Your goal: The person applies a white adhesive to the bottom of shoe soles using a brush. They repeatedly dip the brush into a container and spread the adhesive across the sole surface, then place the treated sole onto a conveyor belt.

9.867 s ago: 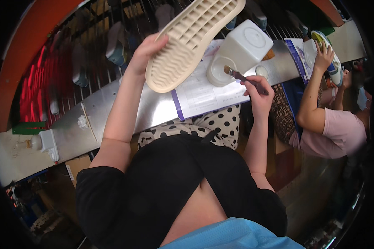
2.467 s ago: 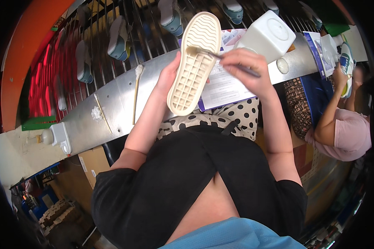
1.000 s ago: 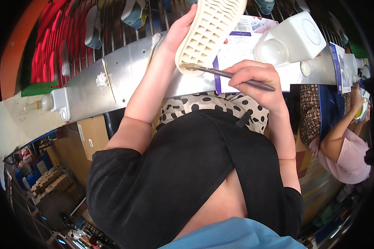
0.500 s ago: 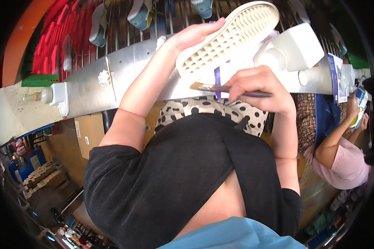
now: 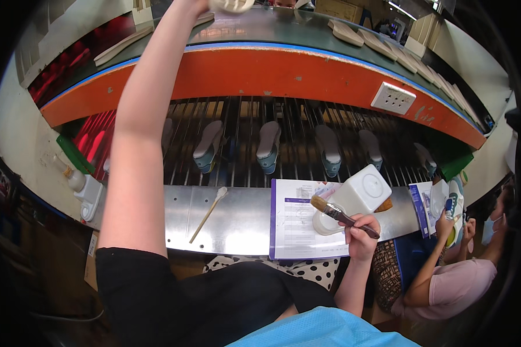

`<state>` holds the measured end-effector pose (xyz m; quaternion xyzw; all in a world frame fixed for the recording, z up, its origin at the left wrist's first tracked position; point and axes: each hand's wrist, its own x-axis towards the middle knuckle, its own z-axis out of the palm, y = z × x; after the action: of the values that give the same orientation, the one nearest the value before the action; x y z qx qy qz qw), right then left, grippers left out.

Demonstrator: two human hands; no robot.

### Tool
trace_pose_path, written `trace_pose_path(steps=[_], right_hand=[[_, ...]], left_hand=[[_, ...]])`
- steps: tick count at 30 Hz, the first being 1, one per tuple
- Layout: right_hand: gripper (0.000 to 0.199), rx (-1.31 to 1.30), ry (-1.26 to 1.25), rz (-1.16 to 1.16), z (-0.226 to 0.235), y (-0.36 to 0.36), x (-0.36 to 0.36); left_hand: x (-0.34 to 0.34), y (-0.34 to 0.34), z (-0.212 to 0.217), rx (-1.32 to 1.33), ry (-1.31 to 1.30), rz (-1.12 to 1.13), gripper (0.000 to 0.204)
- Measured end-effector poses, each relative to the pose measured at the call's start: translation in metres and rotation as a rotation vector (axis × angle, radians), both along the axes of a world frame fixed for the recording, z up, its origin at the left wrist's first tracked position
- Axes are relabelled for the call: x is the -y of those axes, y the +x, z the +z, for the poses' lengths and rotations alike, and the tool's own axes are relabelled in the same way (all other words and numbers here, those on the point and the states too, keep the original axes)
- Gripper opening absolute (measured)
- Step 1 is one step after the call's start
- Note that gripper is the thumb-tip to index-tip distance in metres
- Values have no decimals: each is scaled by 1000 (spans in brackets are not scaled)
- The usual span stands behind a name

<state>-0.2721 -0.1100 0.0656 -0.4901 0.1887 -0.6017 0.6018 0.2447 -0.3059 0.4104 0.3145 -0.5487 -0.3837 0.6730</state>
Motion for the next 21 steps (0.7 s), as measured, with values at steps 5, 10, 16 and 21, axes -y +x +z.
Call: trace_pose_path(steps=[5, 10, 16, 21], right_hand=[[16, 24, -37, -23, -4, 4, -13], [12, 3, 56, -55, -2, 1, -18], [13, -95, -5, -122, -1, -6, -25], [14, -69, 62, -162, -6, -8, -32]], left_hand=[[127, -16, 45, 29, -13, 275, 39], [132, -214, -12, 1272, -147, 342, 64], [139, -295, -51, 1667, 20, 255, 62], [124, -279, -43, 1697, -82, 373, 43]])
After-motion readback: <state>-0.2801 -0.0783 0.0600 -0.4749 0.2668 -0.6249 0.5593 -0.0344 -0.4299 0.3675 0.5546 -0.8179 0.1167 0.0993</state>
